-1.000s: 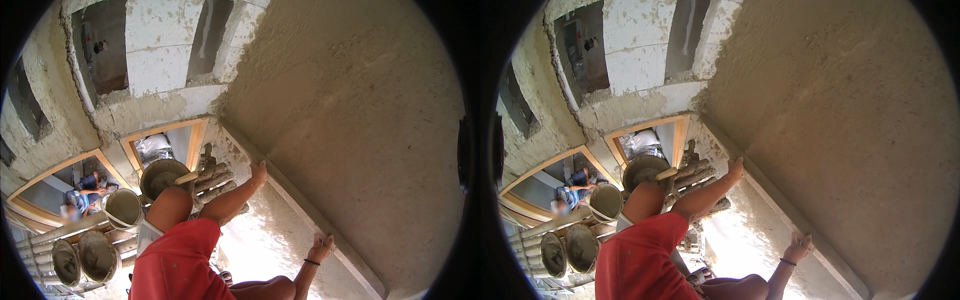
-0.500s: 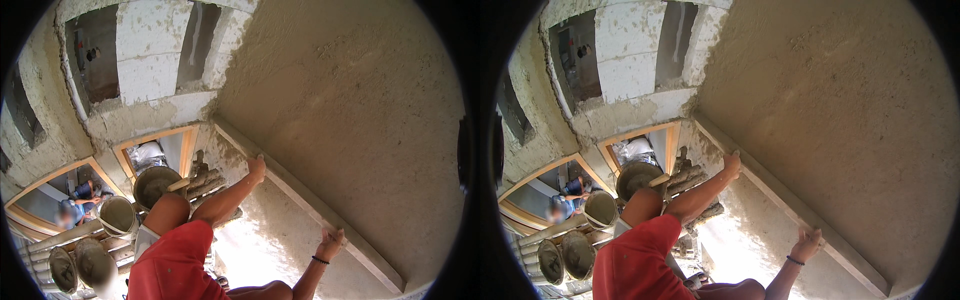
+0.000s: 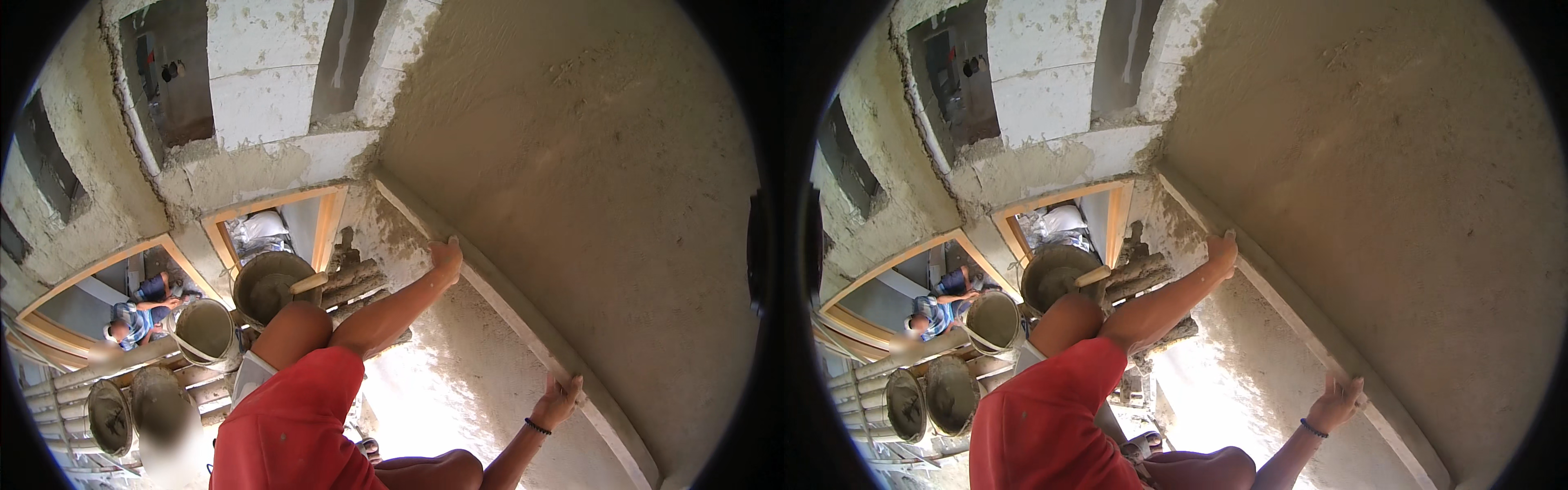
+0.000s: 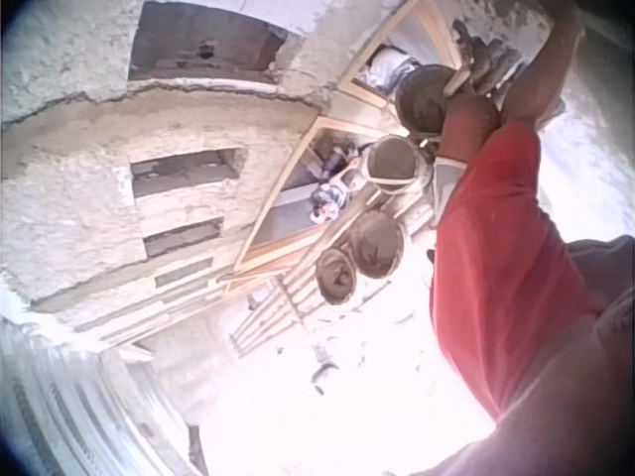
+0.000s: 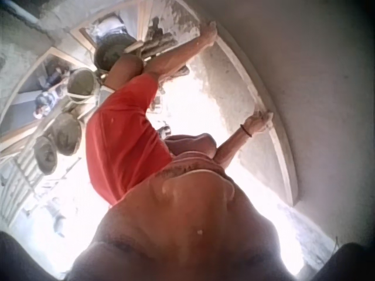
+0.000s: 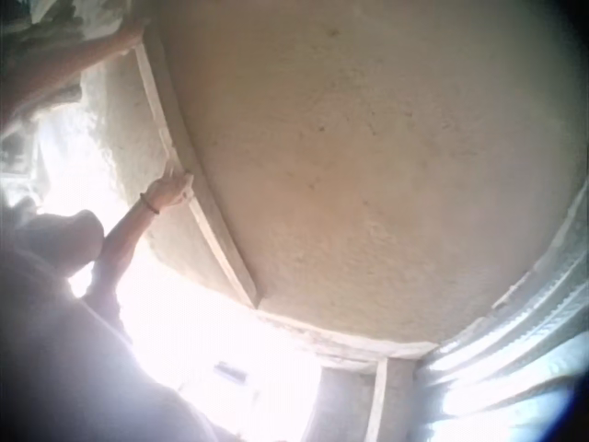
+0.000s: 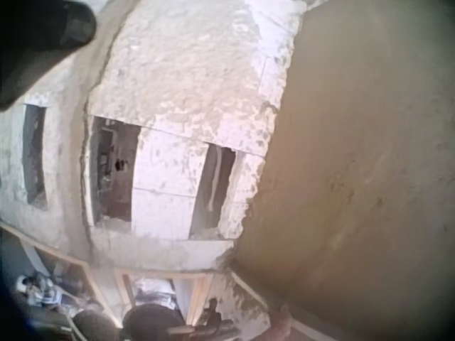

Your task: The person scoops plaster from a bucket using a trowel, applies it to the wall, and then uses a long wooden straight edge to level and smooth the surface.

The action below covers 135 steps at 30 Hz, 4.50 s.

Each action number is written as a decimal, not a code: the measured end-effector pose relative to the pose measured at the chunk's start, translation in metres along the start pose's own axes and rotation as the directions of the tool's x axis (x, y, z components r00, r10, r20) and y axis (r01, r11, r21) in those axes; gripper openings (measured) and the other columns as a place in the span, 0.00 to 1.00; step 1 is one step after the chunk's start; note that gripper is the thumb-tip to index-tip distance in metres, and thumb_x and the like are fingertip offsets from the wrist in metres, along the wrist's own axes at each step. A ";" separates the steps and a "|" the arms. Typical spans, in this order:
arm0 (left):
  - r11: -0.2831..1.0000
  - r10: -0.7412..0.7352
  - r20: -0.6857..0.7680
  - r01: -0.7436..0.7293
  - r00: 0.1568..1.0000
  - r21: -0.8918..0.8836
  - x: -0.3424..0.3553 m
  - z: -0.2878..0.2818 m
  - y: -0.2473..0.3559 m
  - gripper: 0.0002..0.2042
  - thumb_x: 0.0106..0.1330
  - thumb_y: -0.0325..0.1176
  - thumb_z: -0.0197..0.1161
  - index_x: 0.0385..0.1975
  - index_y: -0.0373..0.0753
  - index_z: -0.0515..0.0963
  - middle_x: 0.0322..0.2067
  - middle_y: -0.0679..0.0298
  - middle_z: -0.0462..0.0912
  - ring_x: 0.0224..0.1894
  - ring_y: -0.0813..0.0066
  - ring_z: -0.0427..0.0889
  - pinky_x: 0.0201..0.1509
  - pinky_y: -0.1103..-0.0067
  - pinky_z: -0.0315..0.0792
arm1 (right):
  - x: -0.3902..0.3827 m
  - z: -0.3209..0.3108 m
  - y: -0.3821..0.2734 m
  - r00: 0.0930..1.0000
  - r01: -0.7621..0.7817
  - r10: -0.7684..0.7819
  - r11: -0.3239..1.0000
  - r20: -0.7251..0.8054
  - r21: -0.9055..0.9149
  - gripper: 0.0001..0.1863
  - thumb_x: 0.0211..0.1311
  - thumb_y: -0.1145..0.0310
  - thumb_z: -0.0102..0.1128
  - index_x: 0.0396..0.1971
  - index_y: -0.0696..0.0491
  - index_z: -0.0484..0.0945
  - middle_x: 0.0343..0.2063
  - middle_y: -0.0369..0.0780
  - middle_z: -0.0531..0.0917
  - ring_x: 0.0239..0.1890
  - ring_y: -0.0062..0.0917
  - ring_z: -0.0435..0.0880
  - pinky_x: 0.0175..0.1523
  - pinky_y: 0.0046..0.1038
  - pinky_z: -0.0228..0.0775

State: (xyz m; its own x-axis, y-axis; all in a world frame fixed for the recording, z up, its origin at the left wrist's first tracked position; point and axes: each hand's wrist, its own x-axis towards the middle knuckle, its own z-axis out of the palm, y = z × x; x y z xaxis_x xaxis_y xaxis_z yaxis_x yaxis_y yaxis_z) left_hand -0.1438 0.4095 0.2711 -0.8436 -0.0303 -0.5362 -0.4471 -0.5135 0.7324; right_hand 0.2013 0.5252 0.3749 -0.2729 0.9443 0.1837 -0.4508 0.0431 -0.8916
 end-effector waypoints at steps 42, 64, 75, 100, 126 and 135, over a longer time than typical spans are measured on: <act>0.941 0.322 0.050 -0.326 0.945 0.094 -0.042 0.017 0.035 0.27 0.62 0.36 0.60 0.51 0.24 0.55 0.46 0.35 0.74 0.50 0.42 0.77 0.53 0.59 0.71 | 0.045 -0.082 -0.096 0.354 0.624 -0.091 -0.719 0.931 -0.307 0.26 0.52 0.68 0.60 0.55 0.48 0.71 0.49 0.46 0.71 0.54 0.44 0.68 0.56 0.50 0.60; 0.890 0.445 0.205 -0.457 0.872 0.009 -0.085 0.040 0.079 0.28 0.63 0.30 0.59 0.53 0.16 0.54 0.53 0.36 0.68 0.55 0.47 0.72 0.57 0.64 0.66 | 0.064 -0.099 -0.122 0.370 0.516 -0.261 -0.740 0.892 -0.431 0.24 0.55 0.67 0.57 0.55 0.44 0.74 0.53 0.47 0.72 0.56 0.45 0.67 0.56 0.50 0.57; 0.921 0.387 0.132 -0.375 0.913 -0.108 -0.043 0.023 0.036 0.25 0.62 0.28 0.60 0.50 0.18 0.57 0.49 0.40 0.70 0.52 0.53 0.74 0.56 0.65 0.67 | 0.048 -0.078 -0.099 0.346 0.591 -0.225 -0.701 0.911 -0.398 0.24 0.52 0.71 0.59 0.53 0.44 0.75 0.51 0.45 0.72 0.55 0.45 0.68 0.54 0.49 0.60; 0.862 0.500 0.356 -0.495 0.790 -0.112 -0.164 0.112 0.196 0.26 0.64 0.32 0.59 0.47 0.18 0.51 0.40 0.36 0.73 0.44 0.47 0.79 0.46 0.63 0.74 | 0.092 -0.030 -0.251 0.318 0.440 -0.410 -0.735 0.855 -0.516 0.31 0.50 0.79 0.57 0.57 0.44 0.72 0.50 0.44 0.73 0.54 0.40 0.70 0.56 0.45 0.61; 0.845 0.484 0.608 -0.517 0.630 -0.137 -0.330 0.208 0.344 0.39 0.66 0.29 0.53 0.64 0.23 0.31 0.61 0.37 0.58 0.61 0.52 0.69 0.61 0.64 0.70 | 0.181 -0.061 -0.388 0.258 0.342 -0.589 -0.686 0.766 -0.642 0.28 0.62 0.70 0.59 0.63 0.44 0.68 0.56 0.42 0.75 0.55 0.37 0.74 0.59 0.43 0.65; 0.728 0.677 0.326 -0.665 0.660 -0.165 -0.255 0.153 0.231 0.43 0.64 0.28 0.52 0.61 0.17 0.22 0.57 0.34 0.58 0.60 0.54 0.67 0.63 0.67 0.66 | 0.141 -0.116 -0.298 0.203 0.356 -0.487 -0.771 0.849 -0.528 0.25 0.61 0.67 0.60 0.60 0.49 0.71 0.54 0.44 0.77 0.50 0.42 0.74 0.53 0.46 0.65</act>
State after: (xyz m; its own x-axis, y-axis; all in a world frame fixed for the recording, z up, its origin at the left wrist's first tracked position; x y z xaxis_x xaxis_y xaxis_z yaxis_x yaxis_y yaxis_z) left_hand -0.0773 0.4300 0.6408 -0.9562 -0.0880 0.2791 0.2851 -0.4953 0.8206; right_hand 0.3957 0.6837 0.6187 -0.5573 -0.1065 0.8234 0.6992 0.4746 0.5347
